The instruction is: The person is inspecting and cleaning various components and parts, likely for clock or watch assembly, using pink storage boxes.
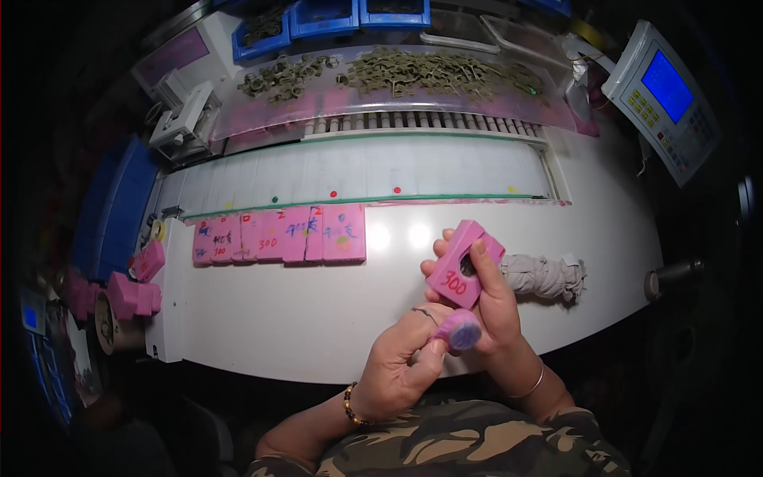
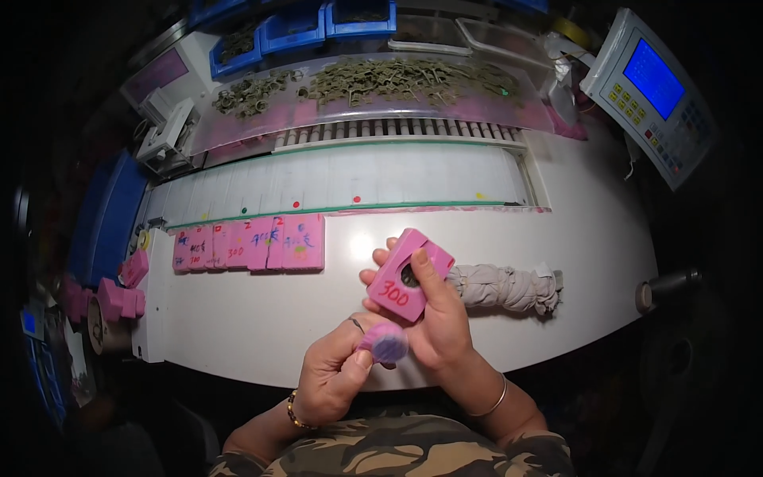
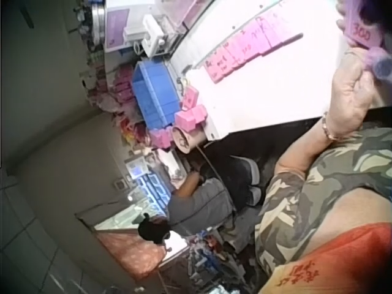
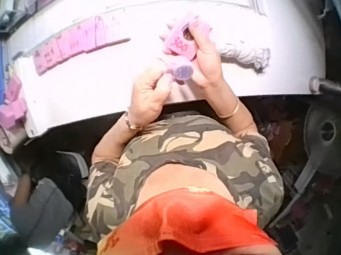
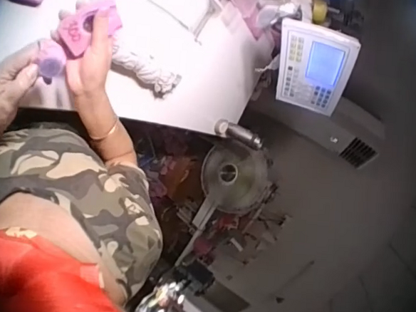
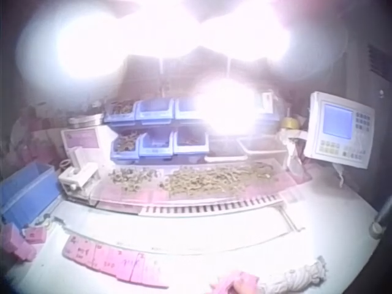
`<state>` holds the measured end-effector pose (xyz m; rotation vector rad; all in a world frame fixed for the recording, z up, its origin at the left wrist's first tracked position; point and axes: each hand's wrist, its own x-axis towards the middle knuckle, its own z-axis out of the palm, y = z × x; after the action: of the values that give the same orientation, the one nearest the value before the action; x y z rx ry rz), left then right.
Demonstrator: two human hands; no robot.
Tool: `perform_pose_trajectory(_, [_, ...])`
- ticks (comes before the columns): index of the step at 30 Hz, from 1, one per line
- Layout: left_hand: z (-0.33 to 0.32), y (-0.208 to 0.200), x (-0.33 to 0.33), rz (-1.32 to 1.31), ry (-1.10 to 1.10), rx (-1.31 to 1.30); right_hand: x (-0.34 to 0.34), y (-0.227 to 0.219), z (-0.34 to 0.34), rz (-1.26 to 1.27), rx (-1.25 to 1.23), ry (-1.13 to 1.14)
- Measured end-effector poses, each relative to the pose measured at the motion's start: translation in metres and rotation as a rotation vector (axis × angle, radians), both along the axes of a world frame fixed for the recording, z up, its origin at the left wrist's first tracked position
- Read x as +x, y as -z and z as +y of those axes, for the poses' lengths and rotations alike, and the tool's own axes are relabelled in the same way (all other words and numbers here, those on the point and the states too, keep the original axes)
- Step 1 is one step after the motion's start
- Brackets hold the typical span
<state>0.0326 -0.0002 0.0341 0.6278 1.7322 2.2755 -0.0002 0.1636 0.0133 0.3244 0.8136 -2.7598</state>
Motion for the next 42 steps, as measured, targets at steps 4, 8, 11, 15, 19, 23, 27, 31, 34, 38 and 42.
perform_pose_trajectory(4, [-0.025, 0.006, -0.031, -0.171, -0.056, -0.316, -0.001, -0.013, 0.005, 0.103, 0.227, 0.088])
perform_pose_trajectory(8, [-0.068, 0.028, -0.073, -0.059, -0.482, -0.605, -0.001, -0.024, 0.004, 0.122, 0.2, 0.039])
perform_pose_trajectory(11, [-0.099, 0.034, -0.095, -0.027, -0.595, -1.003, 0.0, -0.018, 0.007, 0.12, 0.118, -0.07])
perform_pose_trajectory(15, [-0.1, 0.027, -0.09, 0.115, -0.848, -1.194, 0.003, -0.015, 0.002, 0.106, 0.177, -0.151])
perform_pose_trajectory(19, [-0.053, 0.016, -0.06, -0.003, -0.445, -0.369, 0.01, -0.006, -0.002, 0.178, 0.298, -0.168])
perform_pose_trajectory(23, [-0.015, 0.017, -0.042, 0.226, -0.152, -0.483, 0.015, -0.014, -0.012, 0.297, 0.443, -0.256])
perform_pose_trajectory(27, [-0.019, 0.018, -0.045, 0.23, -0.038, -0.452, 0.012, -0.014, -0.005, 0.317, 0.422, -0.244])
perform_pose_trajectory(31, [-0.018, 0.017, -0.044, 0.238, -0.015, -0.332, 0.01, -0.007, 0.001, 0.579, 0.769, -0.184])
perform_pose_trajectory(34, [-0.021, 0.018, -0.044, 0.233, -0.003, -0.281, 0.005, -0.004, 0.004, 0.633, 0.778, -0.194])
perform_pose_trajectory(38, [-0.021, 0.022, -0.042, 0.171, -0.02, -0.222, 0.002, -0.009, 0.005, 0.594, 0.717, -0.244])
perform_pose_trajectory(42, [-0.017, 0.024, -0.042, -0.007, -0.012, -0.025, 0.002, -0.014, 0.004, 0.414, 0.548, -0.262])
